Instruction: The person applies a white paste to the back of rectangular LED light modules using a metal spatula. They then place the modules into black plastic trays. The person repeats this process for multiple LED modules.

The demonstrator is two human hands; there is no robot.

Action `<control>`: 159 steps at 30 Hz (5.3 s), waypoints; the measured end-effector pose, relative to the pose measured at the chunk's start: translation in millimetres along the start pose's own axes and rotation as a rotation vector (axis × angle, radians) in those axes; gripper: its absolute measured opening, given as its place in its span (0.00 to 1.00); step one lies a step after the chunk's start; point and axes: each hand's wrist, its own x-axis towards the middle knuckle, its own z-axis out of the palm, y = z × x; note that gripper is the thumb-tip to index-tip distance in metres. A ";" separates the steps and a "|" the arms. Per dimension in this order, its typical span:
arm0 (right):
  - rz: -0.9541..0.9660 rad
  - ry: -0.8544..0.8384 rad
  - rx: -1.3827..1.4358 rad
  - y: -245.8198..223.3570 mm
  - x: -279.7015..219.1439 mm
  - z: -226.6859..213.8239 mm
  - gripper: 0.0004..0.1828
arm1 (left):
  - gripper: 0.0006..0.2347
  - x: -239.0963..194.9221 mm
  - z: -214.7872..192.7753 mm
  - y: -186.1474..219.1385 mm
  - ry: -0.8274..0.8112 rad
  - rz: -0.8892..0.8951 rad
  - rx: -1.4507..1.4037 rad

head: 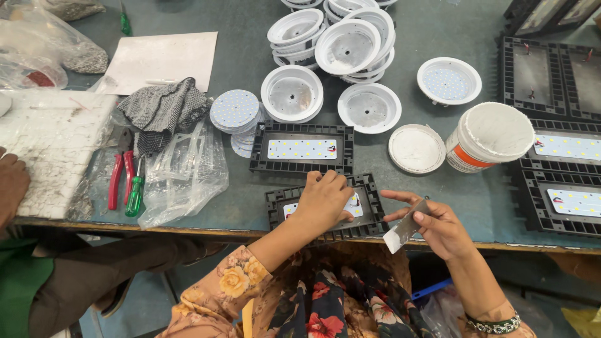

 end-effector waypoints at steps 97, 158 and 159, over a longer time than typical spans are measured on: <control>-0.159 0.428 0.695 118.4 -10.4 -43.1 0.05 | 0.52 -143.4 -9.8 -61.9 0.086 -0.342 -0.467; -0.212 0.493 0.856 99.9 38.4 -12.2 0.07 | 0.26 36.9 -20.0 -185.2 -0.243 -0.358 0.009; -0.224 0.465 0.878 101.2 35.2 -13.2 0.06 | 0.25 42.3 -20.5 -194.2 -0.305 -0.372 -0.058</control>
